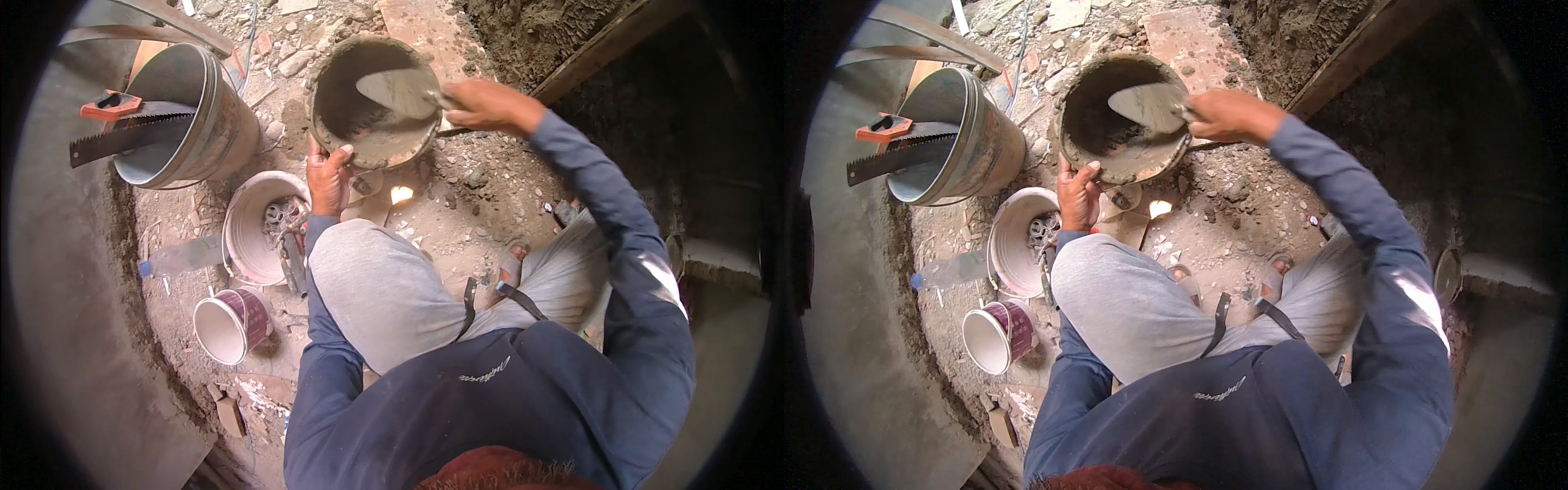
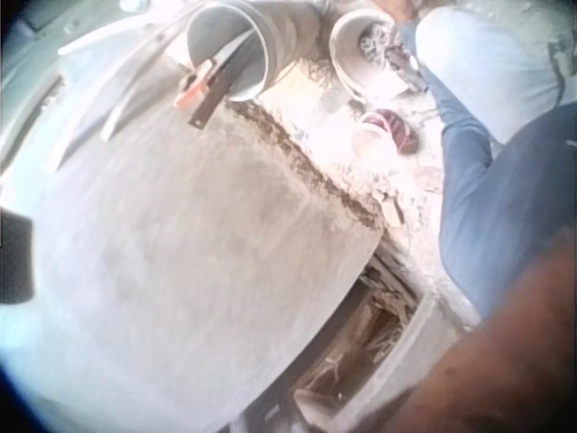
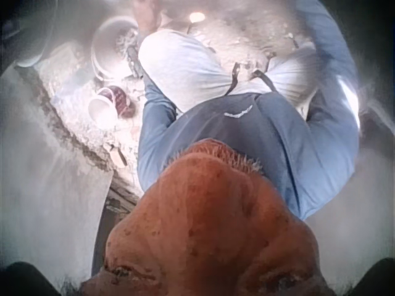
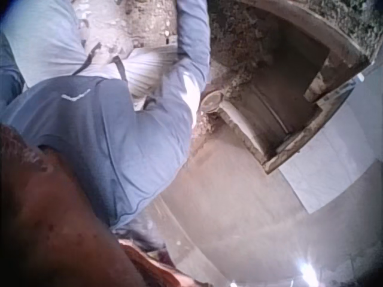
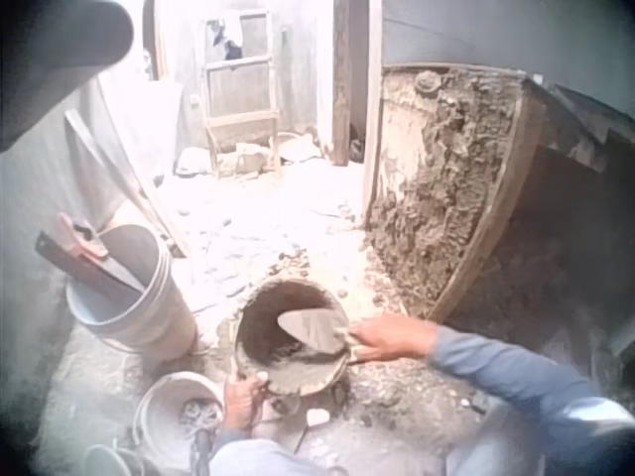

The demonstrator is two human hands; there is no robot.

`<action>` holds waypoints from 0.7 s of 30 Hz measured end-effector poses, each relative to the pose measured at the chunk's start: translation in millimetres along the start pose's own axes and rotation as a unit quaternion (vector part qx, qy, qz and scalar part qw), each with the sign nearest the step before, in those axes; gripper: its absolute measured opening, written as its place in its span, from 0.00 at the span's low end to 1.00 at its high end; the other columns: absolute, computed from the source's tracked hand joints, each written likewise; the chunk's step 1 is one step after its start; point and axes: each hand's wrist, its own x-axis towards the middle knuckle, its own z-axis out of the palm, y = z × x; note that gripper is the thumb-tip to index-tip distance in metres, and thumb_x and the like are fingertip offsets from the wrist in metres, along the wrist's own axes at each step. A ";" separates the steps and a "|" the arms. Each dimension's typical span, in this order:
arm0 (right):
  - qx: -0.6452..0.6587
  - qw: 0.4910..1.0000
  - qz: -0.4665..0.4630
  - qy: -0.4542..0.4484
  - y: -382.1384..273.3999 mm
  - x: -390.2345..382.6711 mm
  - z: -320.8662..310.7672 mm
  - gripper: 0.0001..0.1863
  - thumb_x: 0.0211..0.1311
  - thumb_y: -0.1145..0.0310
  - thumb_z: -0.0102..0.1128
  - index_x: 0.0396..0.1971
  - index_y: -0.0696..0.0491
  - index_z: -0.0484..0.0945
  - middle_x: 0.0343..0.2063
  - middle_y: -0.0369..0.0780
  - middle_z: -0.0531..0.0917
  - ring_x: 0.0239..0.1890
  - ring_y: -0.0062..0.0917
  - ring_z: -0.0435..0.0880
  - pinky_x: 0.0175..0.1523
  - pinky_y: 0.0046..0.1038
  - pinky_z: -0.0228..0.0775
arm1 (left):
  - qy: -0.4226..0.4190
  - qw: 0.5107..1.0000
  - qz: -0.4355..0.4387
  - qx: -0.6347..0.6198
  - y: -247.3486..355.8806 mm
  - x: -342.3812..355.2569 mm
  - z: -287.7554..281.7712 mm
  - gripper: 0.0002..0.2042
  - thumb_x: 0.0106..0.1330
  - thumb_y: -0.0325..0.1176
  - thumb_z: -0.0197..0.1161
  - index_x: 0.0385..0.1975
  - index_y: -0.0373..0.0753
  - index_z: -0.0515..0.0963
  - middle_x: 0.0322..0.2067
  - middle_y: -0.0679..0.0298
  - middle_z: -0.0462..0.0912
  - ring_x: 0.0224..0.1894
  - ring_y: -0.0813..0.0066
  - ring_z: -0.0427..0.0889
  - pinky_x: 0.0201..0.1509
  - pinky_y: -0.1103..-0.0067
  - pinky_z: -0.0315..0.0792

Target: The person applies plaster to a wall using a trowel, scooping the mixture from a bucket and smoothing it onto the surface while holding a guide board in place by hand.

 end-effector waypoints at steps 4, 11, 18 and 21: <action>-0.142 0.936 -0.157 0.282 -3.3 53.3 68.4 0.09 0.66 0.68 0.54 0.43 0.54 0.72 0.36 0.45 0.78 0.33 0.39 0.85 0.36 0.41 0.79 | -0.017 0.999 -0.004 0.039 9.9 -10.1 5.2 0.29 0.63 0.19 0.60 0.66 0.38 0.65 0.56 0.59 0.78 0.57 0.65 0.79 0.59 0.63 0.78; -0.233 0.908 -0.113 0.329 5.2 33.9 48.6 0.08 0.66 0.69 0.53 0.44 0.48 0.75 0.35 0.42 0.78 0.27 0.37 0.85 0.27 0.40 0.77 | -0.003 0.997 0.007 0.075 -1.5 -11.0 12.7 0.30 0.61 0.19 0.63 0.66 0.35 0.66 0.51 0.61 0.80 0.42 0.78 0.83 0.40 0.81 0.83; -0.256 0.903 -0.167 0.303 -0.9 31.4 82.8 0.04 0.68 0.66 0.53 0.37 0.48 0.75 0.28 0.40 0.78 0.24 0.33 0.85 0.26 0.35 0.75 | 0.011 0.984 -0.032 0.174 -5.6 -9.9 2.7 0.35 0.60 0.20 0.64 0.70 0.29 0.61 0.64 0.51 0.71 0.55 0.72 0.79 0.54 0.82 0.76; -0.254 0.889 -0.067 0.374 -2.6 44.6 51.1 0.05 0.68 0.65 0.52 0.35 0.48 0.77 0.26 0.39 0.78 0.23 0.33 0.84 0.28 0.36 0.76 | 0.009 0.970 0.029 0.239 -23.0 -7.7 -3.2 0.37 0.60 0.21 0.65 0.72 0.29 0.58 0.67 0.50 0.61 0.55 0.73 0.75 0.51 0.82 0.74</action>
